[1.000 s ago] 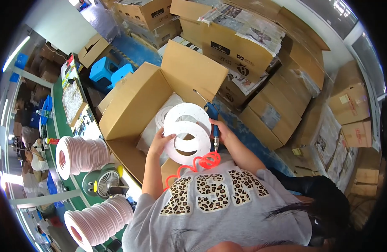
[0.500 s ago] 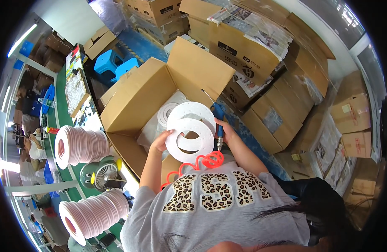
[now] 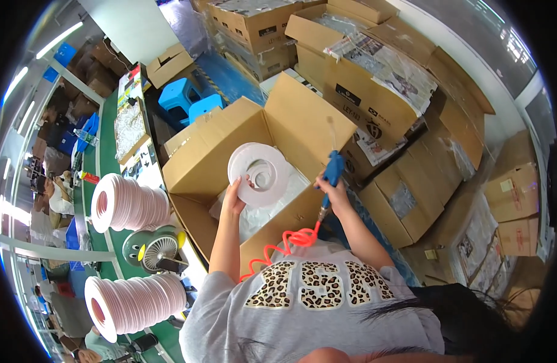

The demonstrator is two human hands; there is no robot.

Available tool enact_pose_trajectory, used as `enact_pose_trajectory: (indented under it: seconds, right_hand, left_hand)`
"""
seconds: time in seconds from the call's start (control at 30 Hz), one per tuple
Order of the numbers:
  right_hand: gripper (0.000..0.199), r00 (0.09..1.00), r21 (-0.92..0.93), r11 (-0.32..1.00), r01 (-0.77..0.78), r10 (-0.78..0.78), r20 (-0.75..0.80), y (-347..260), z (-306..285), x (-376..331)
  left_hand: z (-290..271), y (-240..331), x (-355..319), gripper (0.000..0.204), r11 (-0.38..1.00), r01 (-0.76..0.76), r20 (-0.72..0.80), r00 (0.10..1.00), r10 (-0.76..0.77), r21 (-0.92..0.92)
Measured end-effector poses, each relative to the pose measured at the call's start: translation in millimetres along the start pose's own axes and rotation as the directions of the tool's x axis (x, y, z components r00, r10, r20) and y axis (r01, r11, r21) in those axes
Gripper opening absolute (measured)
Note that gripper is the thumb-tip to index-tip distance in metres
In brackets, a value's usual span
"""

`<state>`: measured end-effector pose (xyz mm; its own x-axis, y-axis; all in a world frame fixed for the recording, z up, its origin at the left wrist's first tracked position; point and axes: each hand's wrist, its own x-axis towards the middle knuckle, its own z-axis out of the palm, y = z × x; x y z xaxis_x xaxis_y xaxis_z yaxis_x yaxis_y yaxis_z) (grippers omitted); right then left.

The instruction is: Cleaning white circular light fixture components with an air duster gun and packing them into a cardboard box.

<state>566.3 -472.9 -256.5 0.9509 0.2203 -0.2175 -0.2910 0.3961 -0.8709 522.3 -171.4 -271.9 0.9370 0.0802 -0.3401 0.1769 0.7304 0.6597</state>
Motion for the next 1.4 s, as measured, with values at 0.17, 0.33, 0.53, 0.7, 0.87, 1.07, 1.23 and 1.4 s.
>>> enact_pose_trajectory:
  seconds: [0.17, 0.33, 0.53, 0.7, 0.87, 1.07, 1.23, 1.4]
  right_hand:
    - [0.023, 0.927, -0.674, 0.672, 0.308, -0.054, 0.37, -21, 62, -27]
    - [0.028, 0.946, -0.772, 0.571, 0.28, -0.028, 0.323, -21, 75, -21]
    - [0.028, 0.952, -0.807, 0.536, 0.249, 0.02, 0.307, -29, 77, -21]
    - [0.031, 0.934, -0.852, 0.47, 0.232, 0.138, 0.331, -36, 77, -22]
    - [0.029, 0.969, -0.821, 0.544, 0.172, 0.056, 0.239, -16, 55, -2]
    - [0.029, 0.979, -0.817, 0.572, 0.077, 0.111, 0.17, -31, 53, 1]
    - [0.03, 0.901, -0.833, 0.543, 0.103, 0.305, 0.31, -20, 56, -8]
    - [0.018, 0.842, -0.794, 0.586, 0.162, 0.337, 0.421, -9, 52, -30]
  left_hand:
    - [6, 16, 26, 0.032, 0.977, -0.186, -0.009, 0.982, 0.186, -0.099]
    - [20, 12, 42, 0.032, 0.955, -0.112, 0.065, 0.989, 0.135, -0.273]
    - [9, -2, 43, 0.033, 0.954, -0.161, -0.002, 0.986, 0.166, -0.254]
    - [15, -8, 40, 0.033, 0.965, -0.119, 0.124, 0.981, 0.15, -0.233]
    - [13, -3, 37, 0.032, 0.965, -0.193, 0.003, 0.981, 0.196, -0.176]
    - [1, 6, 28, 0.032, 0.958, -0.243, -0.03, 0.97, 0.242, -0.149]
    - [-20, 13, 16, 0.035, 0.946, -0.261, -0.052, 0.965, 0.255, -0.194]
    - [-6, 12, 31, 0.026, 0.906, -0.21, -0.011, 0.975, 0.221, -0.368]
